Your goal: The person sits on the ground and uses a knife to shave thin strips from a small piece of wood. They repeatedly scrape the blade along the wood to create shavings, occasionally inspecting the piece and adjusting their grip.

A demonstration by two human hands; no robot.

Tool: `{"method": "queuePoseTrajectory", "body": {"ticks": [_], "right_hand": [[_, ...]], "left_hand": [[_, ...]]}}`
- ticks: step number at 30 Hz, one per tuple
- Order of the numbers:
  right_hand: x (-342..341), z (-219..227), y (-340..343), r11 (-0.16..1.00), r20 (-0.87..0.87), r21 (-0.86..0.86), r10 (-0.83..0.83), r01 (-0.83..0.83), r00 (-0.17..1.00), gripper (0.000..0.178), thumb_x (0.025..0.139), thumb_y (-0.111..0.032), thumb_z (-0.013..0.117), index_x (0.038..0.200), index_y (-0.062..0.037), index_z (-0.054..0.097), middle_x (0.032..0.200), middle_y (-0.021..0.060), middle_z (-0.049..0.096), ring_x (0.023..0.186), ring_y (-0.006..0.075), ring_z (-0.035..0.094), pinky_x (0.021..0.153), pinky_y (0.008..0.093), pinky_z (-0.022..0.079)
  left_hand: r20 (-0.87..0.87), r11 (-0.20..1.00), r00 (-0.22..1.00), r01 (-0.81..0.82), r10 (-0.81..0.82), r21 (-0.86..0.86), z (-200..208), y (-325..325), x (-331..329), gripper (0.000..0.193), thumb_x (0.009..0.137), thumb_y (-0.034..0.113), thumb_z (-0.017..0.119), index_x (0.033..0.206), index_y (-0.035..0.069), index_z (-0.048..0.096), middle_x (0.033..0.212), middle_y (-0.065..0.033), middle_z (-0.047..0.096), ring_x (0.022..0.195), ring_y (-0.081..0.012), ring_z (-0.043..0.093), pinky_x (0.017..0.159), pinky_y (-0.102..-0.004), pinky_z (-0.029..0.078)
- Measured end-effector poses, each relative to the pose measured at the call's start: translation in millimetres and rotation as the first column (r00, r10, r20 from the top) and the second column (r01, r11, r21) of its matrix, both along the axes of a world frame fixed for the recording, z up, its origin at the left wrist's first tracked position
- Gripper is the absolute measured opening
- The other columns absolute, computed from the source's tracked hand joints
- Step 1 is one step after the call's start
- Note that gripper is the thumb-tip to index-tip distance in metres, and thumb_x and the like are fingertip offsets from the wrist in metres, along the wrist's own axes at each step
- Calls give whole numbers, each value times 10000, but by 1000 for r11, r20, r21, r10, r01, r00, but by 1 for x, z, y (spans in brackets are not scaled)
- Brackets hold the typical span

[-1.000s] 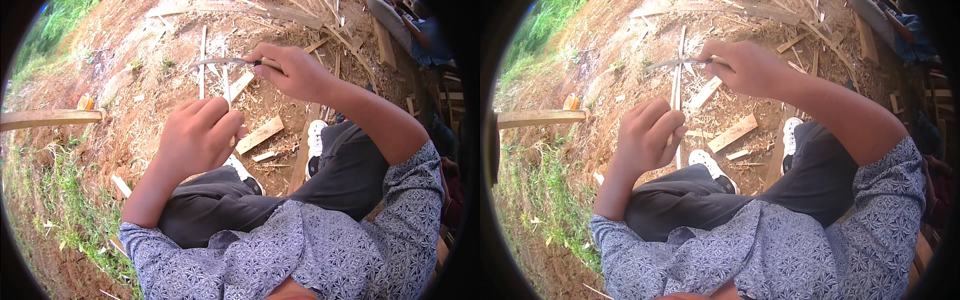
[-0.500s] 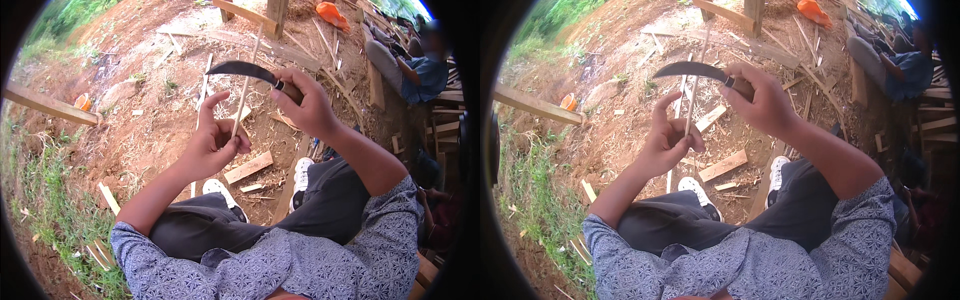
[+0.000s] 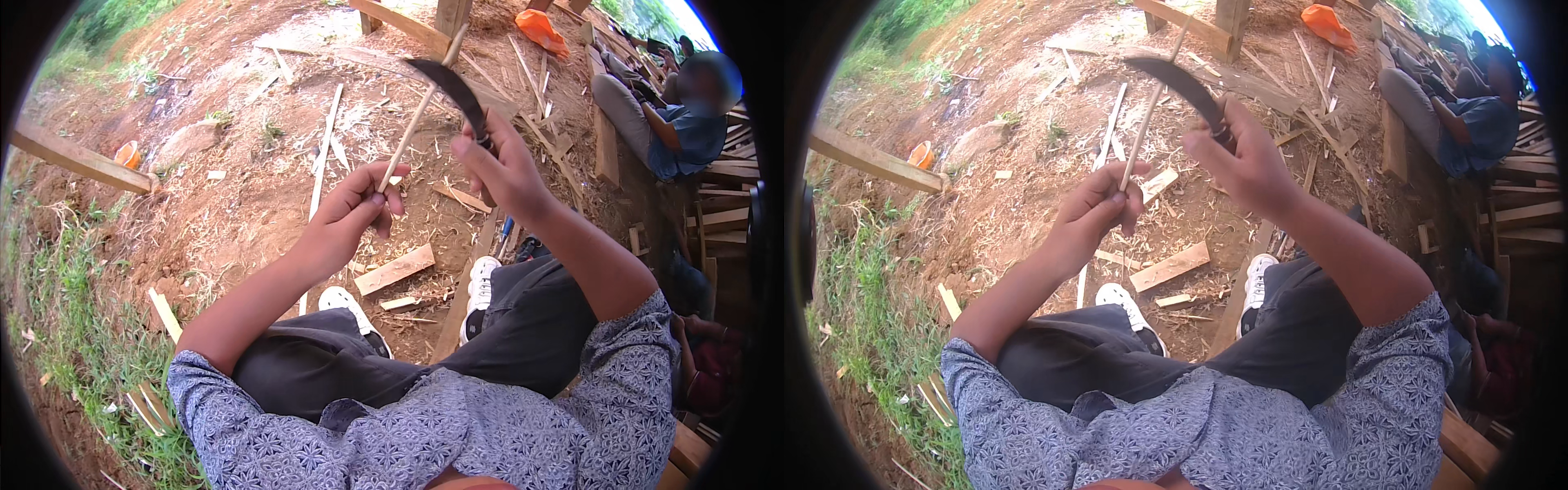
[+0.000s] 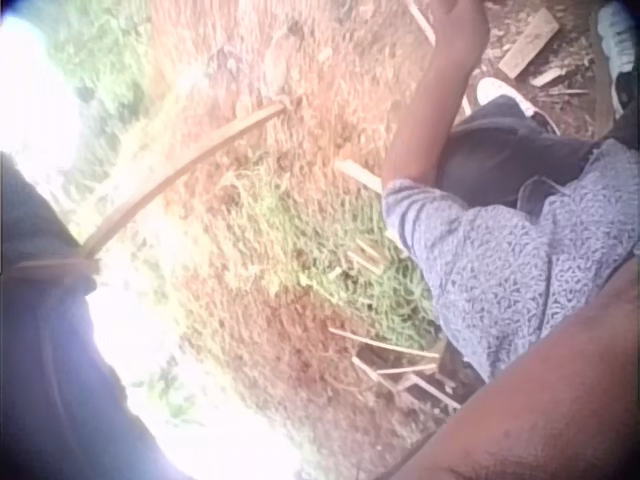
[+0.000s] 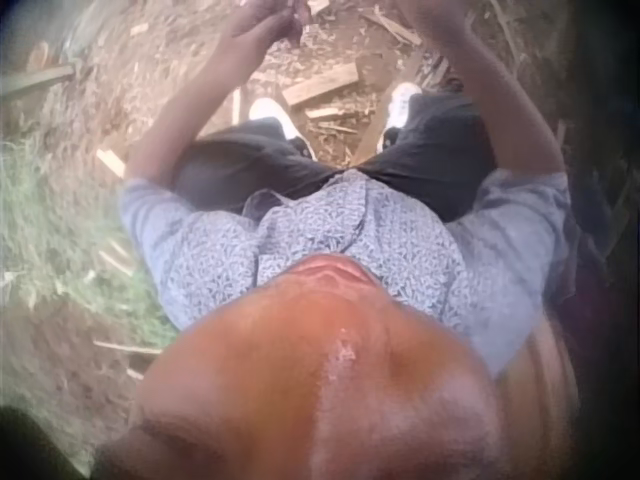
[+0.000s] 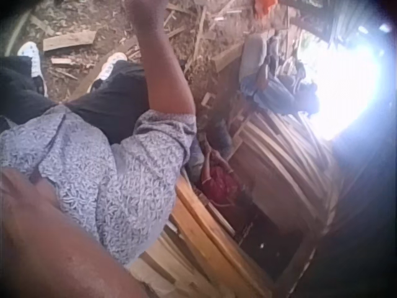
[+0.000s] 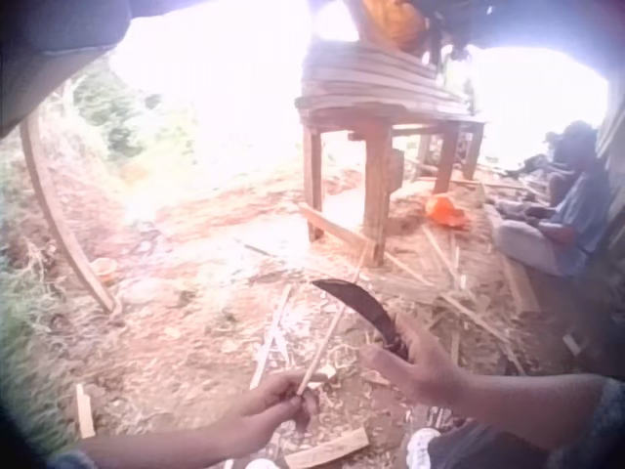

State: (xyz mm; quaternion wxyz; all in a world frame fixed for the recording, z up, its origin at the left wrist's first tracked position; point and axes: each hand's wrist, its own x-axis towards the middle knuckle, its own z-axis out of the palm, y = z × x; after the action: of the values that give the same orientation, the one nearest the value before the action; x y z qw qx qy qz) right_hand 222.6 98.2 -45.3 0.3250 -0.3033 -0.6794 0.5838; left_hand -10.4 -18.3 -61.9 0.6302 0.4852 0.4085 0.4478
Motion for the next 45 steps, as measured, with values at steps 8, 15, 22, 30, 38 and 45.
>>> {"method": "queuePoseTrajectory", "body": {"ticks": [8, 15, 22, 30, 38, 45], "right_hand": [[4, 23, 4, 989, -34, -67, -131, 129, 991, 366, 1029, -372, 640, 865, -48, 597, 570, -63, 443, 497, 24, 435, 476, 199, 348], [1, 10, 2, 997, 144, 71, -40, 30, 989, 272, 980, -276, 709, 809, -67, 677, 612, -84, 509, 542, 8, 436, 477, 233, 320], [-12, 2, -13, 980, 214, 58, 172, -189, 961, 199, 1002, -205, 682, 869, -57, 684, 677, -83, 539, 609, 3, 436, 524, 217, 321], [-12, 10, -7, 999, 256, -16, 41, -38, 966, 194, 968, -207, 735, 1053, -36, 700, 797, -61, 623, 603, -13, 489, 516, 179, 376], [-18, 1, -11, 994, 246, -26, 109, -106, 963, 210, 945, -218, 757, 1040, -35, 723, 745, -65, 621, 588, -15, 466, 507, 181, 332], [-16, 2, -11, 985, 271, -91, 166, -146, 948, 194, 966, -211, 721, 1032, -29, 710, 664, -100, 530, 577, -14, 426, 497, 206, 293]], "left_hand": [[-87, 995, 994, 69, -62, 74, -11, -1, 13, 377, 1035, -81, 391, 1381, 47, 468, 1040, -51, 576, 816, -96, 583, 763, -248, 514], [-197, 998, 980, 29, -18, 50, -2, 0, 21, 347, 1077, 88, 480, 1420, 63, 435, 1037, -74, 592, 804, -100, 609, 733, -255, 531], [-106, 995, 994, -20, 9, -102, -4, 7, 14, 279, 1113, 306, 447, 1083, 68, 590, 655, 19, 514, 515, -54, 498, 485, -210, 423], [-87, 993, 993, -81, 74, -85, -13, 5, 4, 288, 1100, 309, 491, 1085, 55, 628, 686, -6, 609, 514, -52, 543, 482, -203, 440], [-92, 993, 995, -50, 40, -110, -6, 2, 11, 263, 1086, 290, 533, 1087, 44, 626, 712, -19, 640, 532, -53, 571, 495, -199, 455], [-60, 994, 998, -12, 5, -108, -10, 1, 12, 300, 1095, 311, 504, 1126, 38, 624, 706, -38, 656, 535, -90, 593, 517, -221, 463]]}}
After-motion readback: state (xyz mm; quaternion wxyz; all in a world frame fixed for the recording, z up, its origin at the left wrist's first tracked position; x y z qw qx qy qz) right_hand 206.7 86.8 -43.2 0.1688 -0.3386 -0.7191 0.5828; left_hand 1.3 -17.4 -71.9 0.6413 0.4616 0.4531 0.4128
